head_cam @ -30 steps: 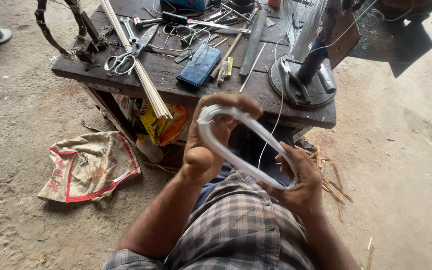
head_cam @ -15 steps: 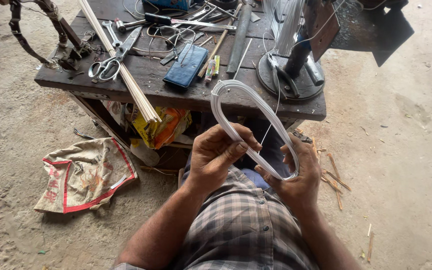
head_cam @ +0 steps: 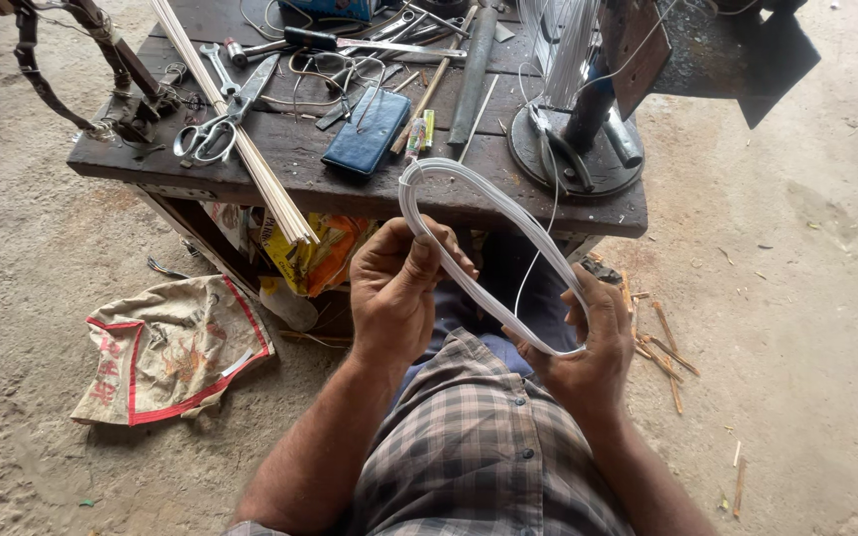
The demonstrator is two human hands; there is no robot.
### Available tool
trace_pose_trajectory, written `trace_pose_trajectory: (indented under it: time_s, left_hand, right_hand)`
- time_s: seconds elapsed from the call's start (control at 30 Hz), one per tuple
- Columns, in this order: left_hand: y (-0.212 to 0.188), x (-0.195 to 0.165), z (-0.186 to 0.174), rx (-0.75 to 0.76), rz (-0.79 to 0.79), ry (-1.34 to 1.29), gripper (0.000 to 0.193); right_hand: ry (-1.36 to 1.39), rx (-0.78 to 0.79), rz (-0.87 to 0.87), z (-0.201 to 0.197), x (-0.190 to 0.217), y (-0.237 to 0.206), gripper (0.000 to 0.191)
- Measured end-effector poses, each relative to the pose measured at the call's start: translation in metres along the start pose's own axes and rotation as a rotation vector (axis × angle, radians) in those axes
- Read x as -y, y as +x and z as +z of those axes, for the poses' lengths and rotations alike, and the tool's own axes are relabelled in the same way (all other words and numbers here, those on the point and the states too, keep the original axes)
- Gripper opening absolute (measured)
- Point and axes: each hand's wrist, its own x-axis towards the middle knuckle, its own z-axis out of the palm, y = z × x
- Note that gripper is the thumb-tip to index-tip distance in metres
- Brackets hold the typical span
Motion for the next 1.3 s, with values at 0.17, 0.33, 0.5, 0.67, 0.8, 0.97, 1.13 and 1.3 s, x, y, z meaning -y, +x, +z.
trace_pose_trajectory:
  time_s: [0.17, 0.33, 0.5, 0.67, 0.8, 0.97, 1.13, 1.3]
  left_hand:
    - [0.004, -0.002, -0.004, 0.219, -0.038, -0.184, 0.017]
    - [0.002, -0.017, 0.007, 0.452, -0.01, 0.23, 0.01]
    - [0.004, -0.021, 0.019, 0.509, -0.243, 0.25, 0.027]
    - [0.003, -0.02, 0.024, 0.487, -0.039, 0.442, 0.022]
    - [-0.01, -0.021, 0.032, 0.399, 0.037, 0.62, 0.018]
    - [-0.006, -0.017, 0.032, 0.315, 0.034, 0.392, 0.023]
    - [-0.007, -0.017, 0.023, 0.162, -0.052, 0.16, 0.018]
    - [-0.005, -0.016, 0.016, 0.104, -0.097, 0.074, 0.018]
  right_hand:
    - [0.03, -0.01, -0.021, -0.001, 0.0, 0.001, 0.09]
    - [0.061, -0.039, -0.012, -0.004, 0.009, 0.008, 0.088]
    - [0.089, 0.047, 0.11, -0.007, 0.014, 0.009, 0.083]
    - [0.152, 0.15, 0.2, -0.006, 0.011, 0.014, 0.088]
    - [0.161, 0.104, 0.138, -0.007, 0.009, 0.016, 0.09]
    - [0.083, 0.029, 0.083, -0.008, 0.01, 0.015, 0.088]
    - [0.045, -0.028, -0.031, -0.003, 0.009, 0.01, 0.095]
    - [-0.031, -0.084, -0.088, -0.002, 0.011, 0.009, 0.103]
